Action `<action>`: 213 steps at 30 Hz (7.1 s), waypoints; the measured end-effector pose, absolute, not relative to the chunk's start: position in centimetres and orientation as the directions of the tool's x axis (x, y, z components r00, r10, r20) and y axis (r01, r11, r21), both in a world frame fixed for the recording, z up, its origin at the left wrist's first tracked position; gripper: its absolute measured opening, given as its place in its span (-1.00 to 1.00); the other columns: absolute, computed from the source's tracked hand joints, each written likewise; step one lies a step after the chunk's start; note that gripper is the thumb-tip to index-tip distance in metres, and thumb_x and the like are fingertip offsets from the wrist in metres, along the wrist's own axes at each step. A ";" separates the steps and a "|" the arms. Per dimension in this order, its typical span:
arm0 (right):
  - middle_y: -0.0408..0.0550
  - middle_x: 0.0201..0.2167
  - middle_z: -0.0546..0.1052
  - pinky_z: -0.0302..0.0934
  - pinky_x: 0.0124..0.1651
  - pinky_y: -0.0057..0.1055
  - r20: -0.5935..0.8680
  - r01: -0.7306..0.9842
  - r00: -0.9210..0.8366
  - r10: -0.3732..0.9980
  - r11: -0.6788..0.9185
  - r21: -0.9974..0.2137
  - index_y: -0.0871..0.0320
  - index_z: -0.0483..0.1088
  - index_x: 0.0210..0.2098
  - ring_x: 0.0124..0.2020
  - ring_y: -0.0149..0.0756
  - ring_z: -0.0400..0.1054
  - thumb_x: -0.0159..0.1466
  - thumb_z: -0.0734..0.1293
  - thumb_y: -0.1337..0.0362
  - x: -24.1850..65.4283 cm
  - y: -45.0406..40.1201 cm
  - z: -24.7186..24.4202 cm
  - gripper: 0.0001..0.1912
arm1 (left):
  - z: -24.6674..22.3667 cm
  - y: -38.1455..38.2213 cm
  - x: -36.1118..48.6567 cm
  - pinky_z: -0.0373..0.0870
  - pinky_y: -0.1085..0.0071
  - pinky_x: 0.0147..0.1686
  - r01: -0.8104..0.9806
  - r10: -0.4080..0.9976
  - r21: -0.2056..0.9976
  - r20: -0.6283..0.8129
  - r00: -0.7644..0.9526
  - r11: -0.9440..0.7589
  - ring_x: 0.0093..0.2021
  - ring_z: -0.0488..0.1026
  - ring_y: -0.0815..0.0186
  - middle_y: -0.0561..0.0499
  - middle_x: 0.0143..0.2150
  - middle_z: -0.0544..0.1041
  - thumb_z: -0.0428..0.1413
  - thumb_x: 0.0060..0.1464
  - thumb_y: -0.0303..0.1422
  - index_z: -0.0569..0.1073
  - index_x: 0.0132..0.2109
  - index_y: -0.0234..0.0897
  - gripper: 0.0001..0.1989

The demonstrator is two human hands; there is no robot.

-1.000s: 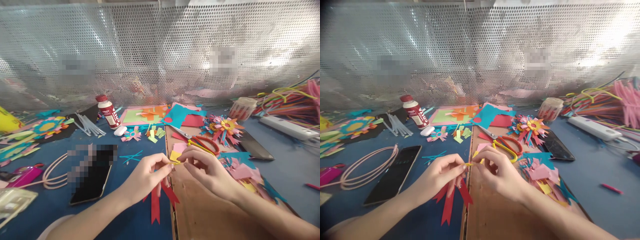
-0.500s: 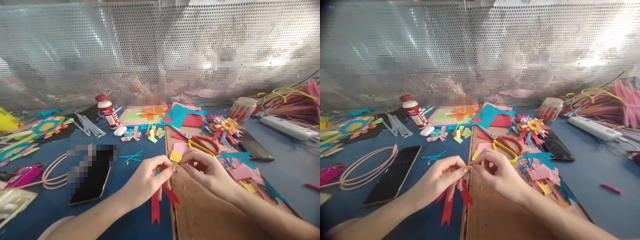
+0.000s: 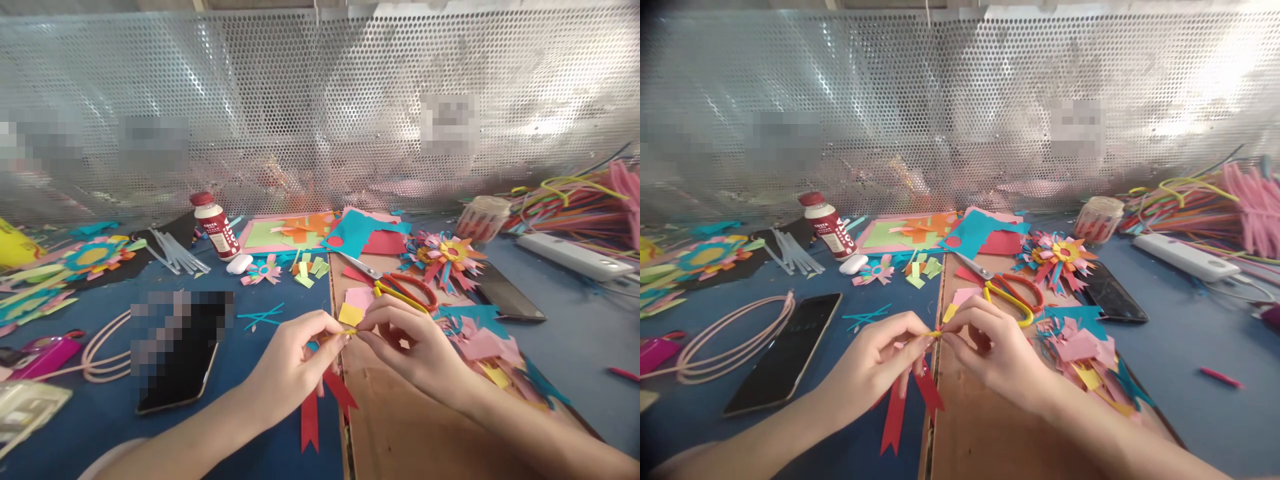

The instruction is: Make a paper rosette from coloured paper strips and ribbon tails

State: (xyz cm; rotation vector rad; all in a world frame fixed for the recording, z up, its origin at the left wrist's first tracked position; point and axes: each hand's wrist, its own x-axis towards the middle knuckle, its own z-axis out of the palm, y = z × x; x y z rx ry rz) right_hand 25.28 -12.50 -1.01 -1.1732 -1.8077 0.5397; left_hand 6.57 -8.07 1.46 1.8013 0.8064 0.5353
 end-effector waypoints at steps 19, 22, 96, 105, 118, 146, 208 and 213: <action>-0.08 -0.36 0.39 0.11 -0.48 -0.45 0.436 0.470 -0.228 0.871 0.491 -0.734 0.11 0.38 -0.27 -0.42 -0.38 0.24 0.27 0.24 0.29 25.2 -12.4 -0.8 -0.91 | 1.1 -8.2 6.4 0.31 0.58 -0.63 0.328 0.762 0.892 0.027 0.647 -0.311 -0.54 0.37 0.44 0.03 -0.39 0.41 0.02 0.12 -0.28 0.44 -0.33 -0.31 -0.80; -0.08 -0.37 0.39 0.13 -0.46 -0.45 0.433 0.470 -0.228 0.872 0.489 -0.735 0.13 0.37 -0.30 -0.41 -0.38 0.25 0.28 0.24 0.31 25.1 -12.3 -0.8 -0.92 | 1.2 -8.1 6.4 0.30 0.58 -0.62 0.303 0.740 0.923 -0.029 0.672 -0.239 -0.55 0.37 0.44 0.06 -0.43 0.43 0.03 0.11 -0.26 0.43 -0.26 -0.28 -0.82; -0.19 -0.50 0.31 0.02 -0.43 -0.47 0.142 0.211 -0.110 0.984 0.162 -0.964 0.15 0.28 -0.42 -0.46 -0.43 0.15 0.25 0.19 0.28 23.9 -12.5 -0.3 -0.87 | 0.3 -7.6 6.8 0.28 0.61 -0.69 0.281 0.803 0.923 0.049 0.594 -0.264 -0.55 0.39 0.45 0.07 -0.36 0.45 0.06 0.11 -0.28 0.35 -0.19 -0.21 -0.86; -0.25 -0.57 0.23 0.00 -0.52 -0.53 0.244 0.236 0.087 0.966 0.218 -0.947 0.17 0.22 -0.50 -0.55 -0.48 0.05 0.15 0.20 0.36 22.2 -12.7 -0.2 -0.90 | -0.6 -7.4 6.3 0.39 0.48 -0.19 0.306 0.398 0.261 0.701 0.591 -0.915 -0.21 0.46 0.36 -0.01 -0.22 0.53 0.09 0.09 -0.54 0.42 -0.08 -0.27 -0.77; -0.27 -0.60 0.19 -0.03 -0.53 -0.52 0.278 0.343 0.098 0.955 0.230 -0.911 0.15 0.16 -0.54 -0.57 -0.48 0.02 0.13 0.18 0.41 22.1 -12.5 -0.3 -0.87 | 0.1 -7.8 7.1 0.39 0.50 -0.42 0.336 0.677 0.610 0.498 0.542 -0.718 -0.46 0.43 0.39 0.01 -0.33 0.58 0.09 0.08 -0.46 0.54 -0.13 -0.25 -0.79; -0.19 -0.52 0.35 0.09 -0.42 -0.47 0.173 0.361 -0.115 0.978 0.203 -0.910 0.18 0.28 -0.48 -0.47 -0.42 0.20 0.10 0.17 0.44 23.8 -11.4 0.5 -0.90 | 0.7 -6.7 7.0 0.37 0.47 -0.35 0.275 0.825 0.944 -0.008 0.566 -0.180 -0.32 0.48 0.31 0.02 -0.37 0.56 0.08 0.03 -0.37 0.52 -0.24 -0.28 -0.84; -0.38 -0.78 0.00 -0.28 -0.75 -0.55 -0.377 0.466 -0.023 0.926 -0.324 -0.823 0.13 0.23 -0.58 -0.79 -0.57 -0.16 0.07 0.33 0.09 23.0 -6.1 -0.1 -0.72 | -1.5 -0.8 4.7 0.41 0.42 -0.38 0.375 0.864 0.815 0.273 0.423 -0.441 -0.38 0.49 0.28 0.00 -0.36 0.57 -0.01 0.10 -0.33 0.47 -0.24 -0.27 -0.81; -0.32 -0.76 0.04 -0.16 -0.69 -0.51 -0.090 0.636 0.033 0.995 -0.090 -0.767 0.17 0.38 -0.49 -0.75 -0.52 -0.09 0.19 0.19 0.01 26.9 -5.8 1.8 -0.64 | -1.4 -1.3 4.7 0.40 0.44 -0.37 0.396 0.857 0.795 0.280 0.432 -0.459 -0.36 0.51 0.28 0.02 -0.37 0.57 -0.01 0.10 -0.34 0.47 -0.23 -0.26 -0.82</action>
